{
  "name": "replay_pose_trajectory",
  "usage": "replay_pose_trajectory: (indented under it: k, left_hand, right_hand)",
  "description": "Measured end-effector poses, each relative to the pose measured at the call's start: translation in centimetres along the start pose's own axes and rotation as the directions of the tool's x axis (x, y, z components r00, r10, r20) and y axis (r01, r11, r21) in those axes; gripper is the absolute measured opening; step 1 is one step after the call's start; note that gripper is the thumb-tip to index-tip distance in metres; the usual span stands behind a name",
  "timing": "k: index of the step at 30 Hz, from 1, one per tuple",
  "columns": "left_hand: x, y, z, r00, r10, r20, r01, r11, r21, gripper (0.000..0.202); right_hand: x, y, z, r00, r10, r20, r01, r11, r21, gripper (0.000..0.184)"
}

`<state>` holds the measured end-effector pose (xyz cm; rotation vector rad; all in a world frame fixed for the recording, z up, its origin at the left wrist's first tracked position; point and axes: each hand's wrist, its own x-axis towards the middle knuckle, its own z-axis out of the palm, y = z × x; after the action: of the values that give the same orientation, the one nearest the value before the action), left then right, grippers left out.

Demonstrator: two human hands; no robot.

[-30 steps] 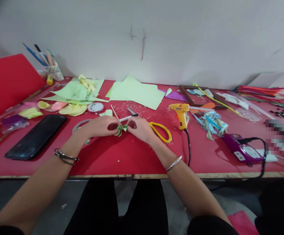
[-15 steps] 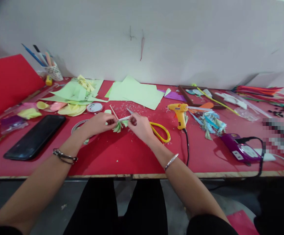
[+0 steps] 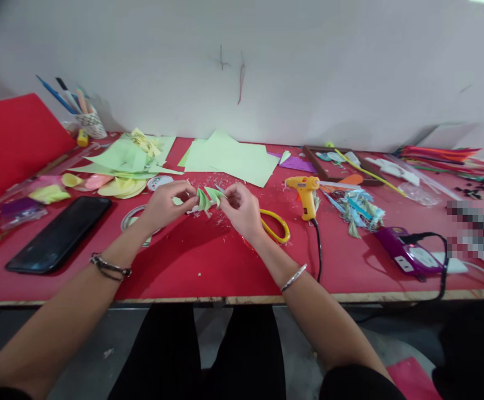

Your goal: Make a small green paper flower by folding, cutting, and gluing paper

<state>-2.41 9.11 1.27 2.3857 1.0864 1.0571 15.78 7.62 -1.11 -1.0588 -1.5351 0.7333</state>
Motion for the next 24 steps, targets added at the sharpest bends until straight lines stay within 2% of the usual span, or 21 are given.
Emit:
replay_pose_trajectory:
  k: [7, 12, 18, 24]
  left_hand:
    - [-0.09, 0.01, 0.81, 0.998, 0.014, -0.058, -0.015, 1.0, -0.022, 0.012]
    - [-0.14, 0.31, 0.54, 0.997, 0.026, -0.07, -0.027, 1.0, -0.011, 0.012]
    - [-0.13, 0.3, 0.68, 0.997, 0.032, -0.076, -0.033, 0.999, -0.015, 0.011]
    - [-0.12, 0.22, 0.79, 0.996, 0.025, -0.083, -0.03, 0.998, -0.056, 0.011]
  right_hand:
    - [-0.49, -0.15, 0.09, 0.99, -0.138, 0.012, 0.138, 0.979, -0.149, 0.01]
    - [-0.44, -0.3, -0.15, 0.984, -0.146, -0.103, 0.119, 0.966, -0.231, 0.009]
    - [-0.56, -0.5, -0.12, 0.974, -0.226, -0.005, 0.213, 0.925, -0.314, 0.009]
    - [-0.58, -0.74, -0.17, 0.96, -0.277, 0.031, 0.272, 0.905, -0.329, 0.009]
